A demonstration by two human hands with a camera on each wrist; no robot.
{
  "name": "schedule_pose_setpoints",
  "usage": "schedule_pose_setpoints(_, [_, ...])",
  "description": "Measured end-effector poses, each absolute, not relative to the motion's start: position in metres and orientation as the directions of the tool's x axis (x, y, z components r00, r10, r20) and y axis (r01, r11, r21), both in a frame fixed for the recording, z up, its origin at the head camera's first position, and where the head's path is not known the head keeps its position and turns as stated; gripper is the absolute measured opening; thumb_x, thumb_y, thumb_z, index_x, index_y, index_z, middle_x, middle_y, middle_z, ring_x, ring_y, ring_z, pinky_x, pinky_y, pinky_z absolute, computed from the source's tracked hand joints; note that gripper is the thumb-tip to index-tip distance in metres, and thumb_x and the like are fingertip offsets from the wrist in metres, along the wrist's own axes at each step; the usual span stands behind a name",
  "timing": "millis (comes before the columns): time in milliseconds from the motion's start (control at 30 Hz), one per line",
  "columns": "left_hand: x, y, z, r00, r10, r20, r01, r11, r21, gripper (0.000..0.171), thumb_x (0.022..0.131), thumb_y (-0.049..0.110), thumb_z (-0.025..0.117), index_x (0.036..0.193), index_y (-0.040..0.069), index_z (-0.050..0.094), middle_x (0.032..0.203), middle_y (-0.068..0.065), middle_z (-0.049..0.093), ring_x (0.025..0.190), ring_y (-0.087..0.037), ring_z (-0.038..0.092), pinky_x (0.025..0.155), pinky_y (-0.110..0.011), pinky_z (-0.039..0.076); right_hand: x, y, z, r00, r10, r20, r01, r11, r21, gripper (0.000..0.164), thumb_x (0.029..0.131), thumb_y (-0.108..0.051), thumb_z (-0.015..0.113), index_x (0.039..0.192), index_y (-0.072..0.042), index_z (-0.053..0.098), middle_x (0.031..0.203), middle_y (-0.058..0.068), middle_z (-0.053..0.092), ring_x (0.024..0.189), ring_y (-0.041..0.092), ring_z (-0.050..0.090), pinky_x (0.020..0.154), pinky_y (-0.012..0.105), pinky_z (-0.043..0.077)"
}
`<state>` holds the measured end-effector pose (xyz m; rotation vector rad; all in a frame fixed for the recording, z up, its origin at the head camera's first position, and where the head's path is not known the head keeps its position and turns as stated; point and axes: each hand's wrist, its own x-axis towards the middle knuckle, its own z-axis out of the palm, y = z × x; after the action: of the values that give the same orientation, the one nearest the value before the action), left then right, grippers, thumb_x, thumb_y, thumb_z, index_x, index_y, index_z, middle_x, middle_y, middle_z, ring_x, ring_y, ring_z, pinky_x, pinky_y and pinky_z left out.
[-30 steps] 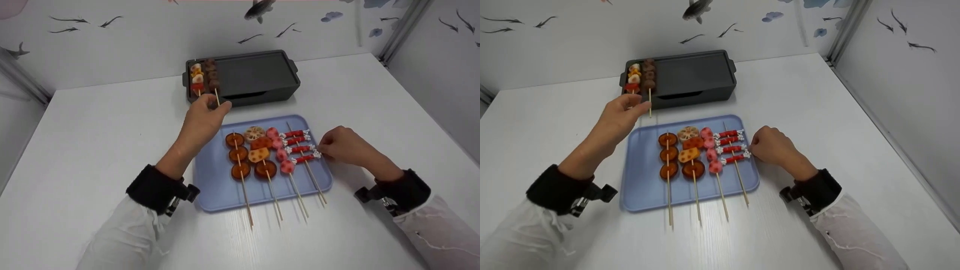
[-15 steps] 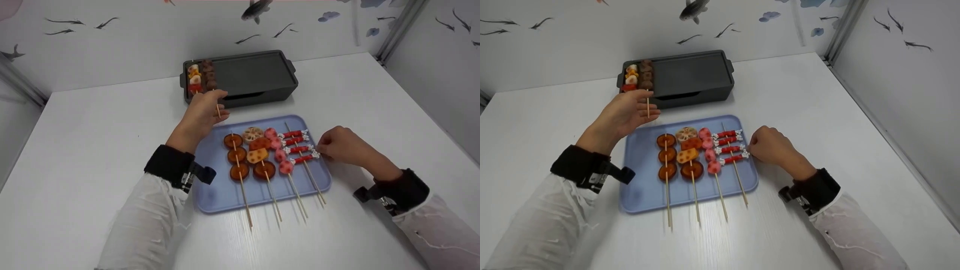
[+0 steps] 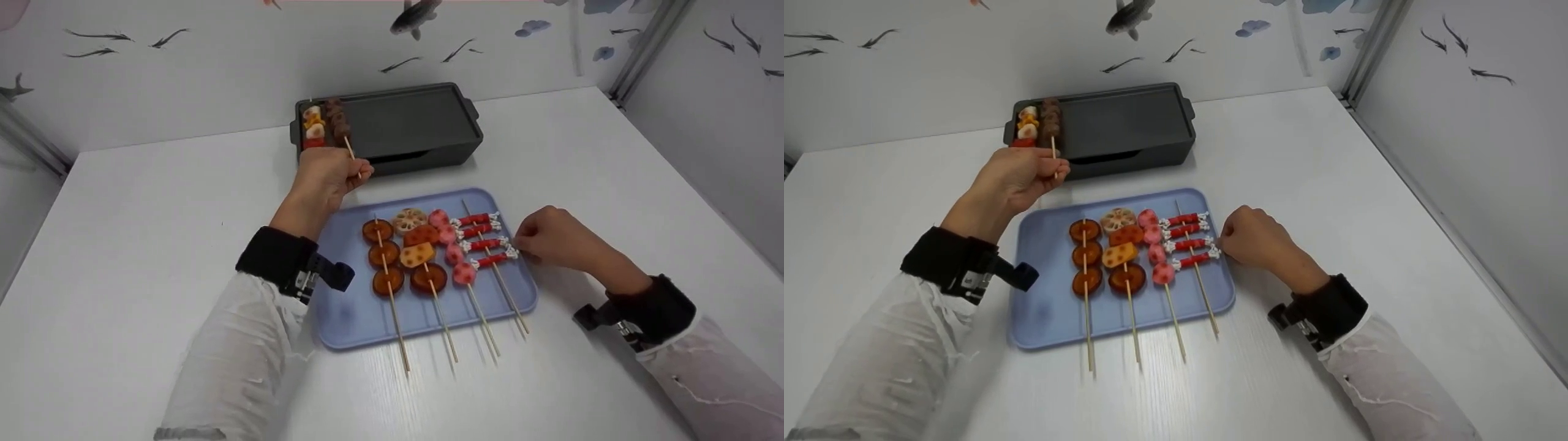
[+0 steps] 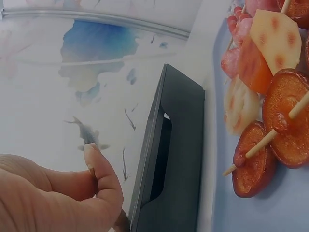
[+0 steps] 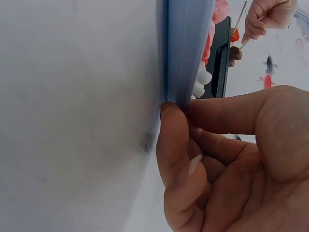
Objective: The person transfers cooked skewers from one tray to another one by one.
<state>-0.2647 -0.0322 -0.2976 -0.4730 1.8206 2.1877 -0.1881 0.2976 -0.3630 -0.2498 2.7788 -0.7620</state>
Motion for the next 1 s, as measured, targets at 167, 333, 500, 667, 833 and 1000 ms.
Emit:
schedule_pose_setpoints(167, [-0.260,-0.035,-0.292,-0.933,0.022,-0.359,-0.358,-0.177,0.917,0.042,0.093,-0.008,0.050,0.135,-0.004,0.047,0.109,-0.019,0.059,0.086,-0.022,0.064,0.070,-0.023,0.054,-0.188,0.300,-0.365,-0.953,-0.236,-0.190,-0.104,0.844,-0.527,0.017,0.087,-0.013,0.059,0.078,-0.004,0.071,0.062,0.004,0.060,0.055,0.016,0.053,0.050,0.030,0.044])
schedule_pose_setpoints(333, [-0.247,-0.042,-0.284,-0.950,0.047,-0.309,-0.312,-0.178,0.933,0.038,0.093,-0.006,0.053,0.131,-0.004,0.050,0.111,-0.020,0.060,0.088,-0.023,0.065,0.075,-0.025,0.055,-0.187,0.300,-0.365,-0.953,-0.243,-0.184,-0.112,0.841,-0.529,0.017,0.088,-0.013,0.060,0.077,-0.004,0.070,0.061,0.004,0.060,0.054,0.015,0.052,0.050,0.030,0.044])
schedule_pose_setpoints(500, [-0.228,-0.050,-0.280,-0.958,0.065,-0.278,-0.285,-0.180,0.941,0.034,0.092,-0.002,0.057,0.126,-0.003,0.053,0.110,-0.020,0.061,0.088,-0.023,0.067,0.080,-0.026,0.054,-0.188,0.299,-0.364,-0.953,-0.231,-0.195,-0.099,0.848,-0.521,0.018,0.089,-0.015,0.061,0.080,-0.003,0.071,0.064,0.005,0.061,0.056,0.016,0.053,0.051,0.030,0.045])
schedule_pose_setpoints(667, [-0.204,-0.055,-0.280,-0.960,0.096,-0.263,-0.274,-0.147,0.950,0.033,0.092,0.000,0.058,0.125,-0.002,0.054,0.110,-0.021,0.062,0.087,-0.023,0.068,0.081,-0.027,0.054,-0.189,0.299,-0.365,-0.954,-0.225,-0.200,-0.094,0.854,-0.512,0.019,0.089,-0.017,0.061,0.080,-0.004,0.071,0.064,0.005,0.061,0.056,0.017,0.053,0.051,0.030,0.045])
schedule_pose_setpoints(833, [-0.181,-0.055,-0.281,-0.955,0.137,-0.261,-0.276,-0.106,0.955,0.031,0.093,0.002,0.058,0.124,-0.001,0.054,0.107,-0.020,0.064,0.088,-0.023,0.068,0.081,-0.028,0.055,-0.189,0.299,-0.366,-0.954,-0.232,-0.192,-0.104,0.852,-0.514,0.019,0.089,-0.016,0.061,0.079,-0.004,0.071,0.064,0.005,0.061,0.056,0.017,0.053,0.051,0.031,0.045])
schedule_pose_setpoints(1000, [-0.159,-0.057,-0.286,-0.948,0.181,-0.264,-0.282,-0.085,0.956,0.033,0.093,0.001,0.057,0.125,-0.002,0.052,0.104,-0.020,0.066,0.087,-0.024,0.069,0.081,-0.031,0.055,-0.188,0.299,-0.365,-0.955,-0.224,-0.196,-0.094,0.851,-0.516,0.019,0.089,-0.017,0.060,0.080,-0.004,0.071,0.066,0.005,0.061,0.058,0.018,0.053,0.052,0.031,0.045])
